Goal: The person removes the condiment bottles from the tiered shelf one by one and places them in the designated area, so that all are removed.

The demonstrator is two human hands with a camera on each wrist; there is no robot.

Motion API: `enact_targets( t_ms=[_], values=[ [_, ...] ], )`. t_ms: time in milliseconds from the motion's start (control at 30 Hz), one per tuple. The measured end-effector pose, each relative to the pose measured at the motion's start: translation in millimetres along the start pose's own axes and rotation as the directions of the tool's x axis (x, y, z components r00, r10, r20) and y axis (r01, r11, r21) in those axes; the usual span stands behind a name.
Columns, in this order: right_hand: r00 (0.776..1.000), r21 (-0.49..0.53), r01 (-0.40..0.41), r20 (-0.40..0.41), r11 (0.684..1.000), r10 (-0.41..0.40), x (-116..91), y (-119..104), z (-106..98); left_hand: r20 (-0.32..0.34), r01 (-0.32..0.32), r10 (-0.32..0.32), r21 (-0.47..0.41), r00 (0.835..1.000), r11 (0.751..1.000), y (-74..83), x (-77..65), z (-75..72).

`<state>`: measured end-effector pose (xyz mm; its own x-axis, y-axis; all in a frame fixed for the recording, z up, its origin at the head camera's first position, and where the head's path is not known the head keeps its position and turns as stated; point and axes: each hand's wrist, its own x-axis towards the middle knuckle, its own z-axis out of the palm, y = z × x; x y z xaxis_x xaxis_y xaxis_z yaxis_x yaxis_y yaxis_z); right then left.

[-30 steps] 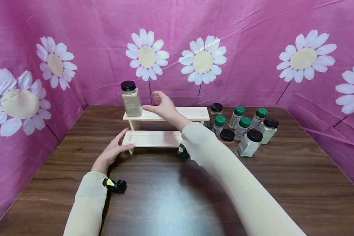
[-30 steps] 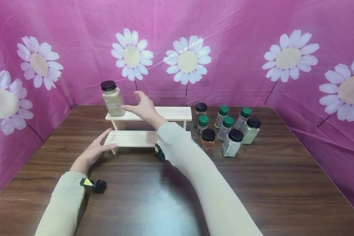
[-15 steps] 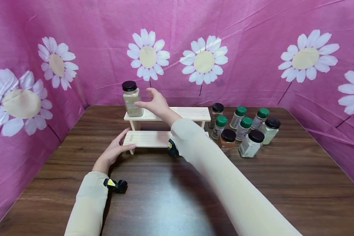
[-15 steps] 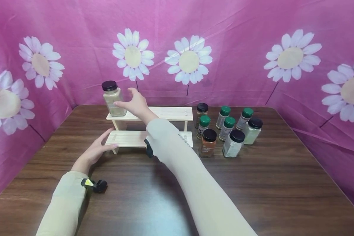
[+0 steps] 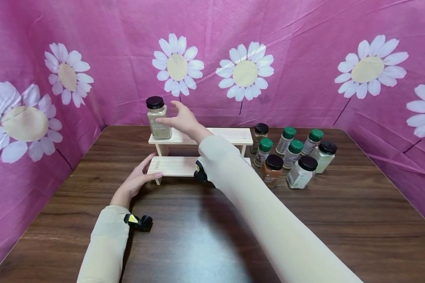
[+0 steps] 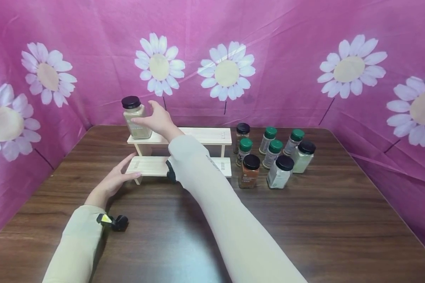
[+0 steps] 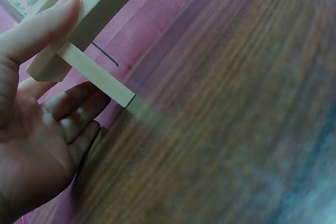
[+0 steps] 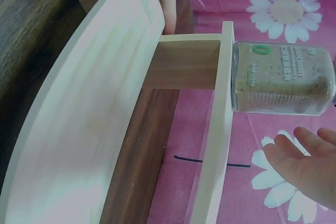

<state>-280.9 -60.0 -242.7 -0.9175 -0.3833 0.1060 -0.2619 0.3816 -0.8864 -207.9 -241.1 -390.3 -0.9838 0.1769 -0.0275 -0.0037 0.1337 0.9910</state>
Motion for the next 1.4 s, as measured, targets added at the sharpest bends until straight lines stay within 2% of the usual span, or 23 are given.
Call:
enact_targets(
  t_ms=[300,567,767,1100,1400],
  values=[
    [0.999,0.133,-0.009,0.035,0.991,0.004,4,-4,3,-0.002,0.006,-0.006,0.003,1.000,1.000,1.9,0.1,1.3],
    [0.999,0.252,-0.028,-0.014,0.967,0.033,7,-4,8,0.006,0.001,-0.001,-0.008,1.000,1.000,-0.8,1.2,1.6],
    [0.999,0.267,-0.019,-0.034,0.964,0.029,8,-4,12,0.006,-0.009,0.009,-0.016,1.000,1.000,-1.2,0.5,0.2],
    [0.997,0.210,-0.006,-0.074,0.978,0.022,11,-6,18,0.005,-0.007,0.007,-0.011,1.000,1.000,0.2,-1.1,-0.4],
    [0.995,0.243,-0.008,-0.091,0.970,0.031,13,-6,18,0.005,-0.006,0.006,-0.012,1.000,1.000,1.5,-0.2,-1.1]
  ],
)
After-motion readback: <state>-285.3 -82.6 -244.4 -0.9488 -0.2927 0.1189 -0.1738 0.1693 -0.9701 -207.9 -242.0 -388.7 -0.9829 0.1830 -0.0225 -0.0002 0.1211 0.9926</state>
